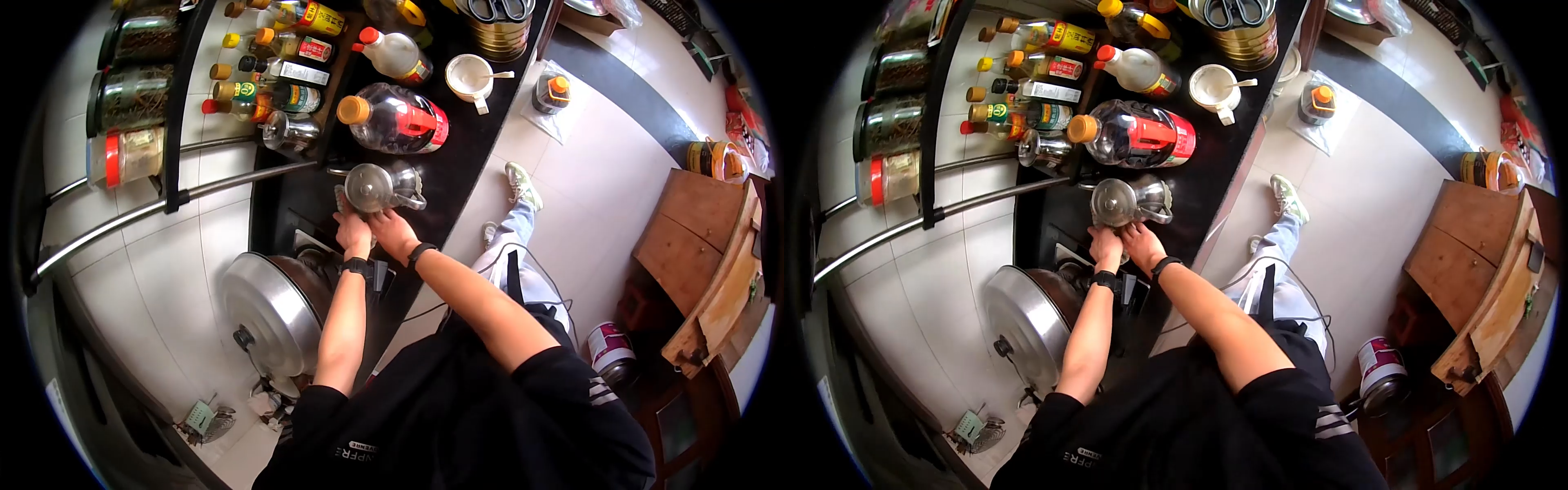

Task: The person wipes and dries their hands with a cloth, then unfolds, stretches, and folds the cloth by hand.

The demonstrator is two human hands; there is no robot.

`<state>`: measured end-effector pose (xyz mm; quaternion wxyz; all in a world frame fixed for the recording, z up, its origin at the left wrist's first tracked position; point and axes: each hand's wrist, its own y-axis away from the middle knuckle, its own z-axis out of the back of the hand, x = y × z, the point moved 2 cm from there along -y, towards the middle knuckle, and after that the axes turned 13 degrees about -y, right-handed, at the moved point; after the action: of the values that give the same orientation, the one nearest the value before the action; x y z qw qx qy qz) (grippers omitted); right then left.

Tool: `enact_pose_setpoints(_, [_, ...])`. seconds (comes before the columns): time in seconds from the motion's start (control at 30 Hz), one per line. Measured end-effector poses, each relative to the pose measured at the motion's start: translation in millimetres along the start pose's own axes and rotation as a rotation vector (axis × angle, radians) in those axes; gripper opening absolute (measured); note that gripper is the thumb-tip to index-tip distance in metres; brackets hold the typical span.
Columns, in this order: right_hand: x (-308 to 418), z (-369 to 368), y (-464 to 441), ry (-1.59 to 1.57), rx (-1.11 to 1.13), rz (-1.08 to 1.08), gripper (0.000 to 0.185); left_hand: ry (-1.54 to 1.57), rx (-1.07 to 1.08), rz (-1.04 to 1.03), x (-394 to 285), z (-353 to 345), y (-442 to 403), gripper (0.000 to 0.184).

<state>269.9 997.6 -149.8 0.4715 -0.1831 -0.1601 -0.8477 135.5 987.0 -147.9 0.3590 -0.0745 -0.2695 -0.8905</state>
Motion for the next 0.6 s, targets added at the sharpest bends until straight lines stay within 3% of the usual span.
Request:
enact_pose_setpoints(0.07, [-8.3, 3.6, 25.1, -0.022, -0.082, 0.073, 0.051, 0.029, -0.016, -0.029, 0.9, -22.3, 4.9, 0.05])
enact_pose_setpoints(0.13, [-15.2, 3.9, 45.4, -0.032, -0.139, 0.104, 0.048, -0.056, -0.012, -0.112, -26.2, 13.9, 50.9, 0.049])
enact_pose_setpoints(0.3, [-30.1, 1.4, 86.8, -0.143, -0.184, 0.145, 0.038, 0.032, -0.066, -0.173, -40.6, 5.6, 92.5, 0.076])
enact_pose_setpoints(0.4, [-30.5, 1.4, 108.6, -0.157, -0.272, 0.126, 0.029, 0.066, -0.055, -0.222, -44.4, -2.5, 113.5, 0.083])
enact_pose_setpoints(0.47, [-28.0, 2.3, 121.3, -0.205, -0.204, 0.08, 0.027, 0.07, -0.036, -0.233, -46.9, -8.1, 126.7, 0.091])
enact_pose_setpoints(0.6, [-17.1, 4.9, 144.7, -0.215, -0.093, 0.007, 0.027, 0.124, -0.01, -0.261, -46.8, -28.4, 163.2, 0.089])
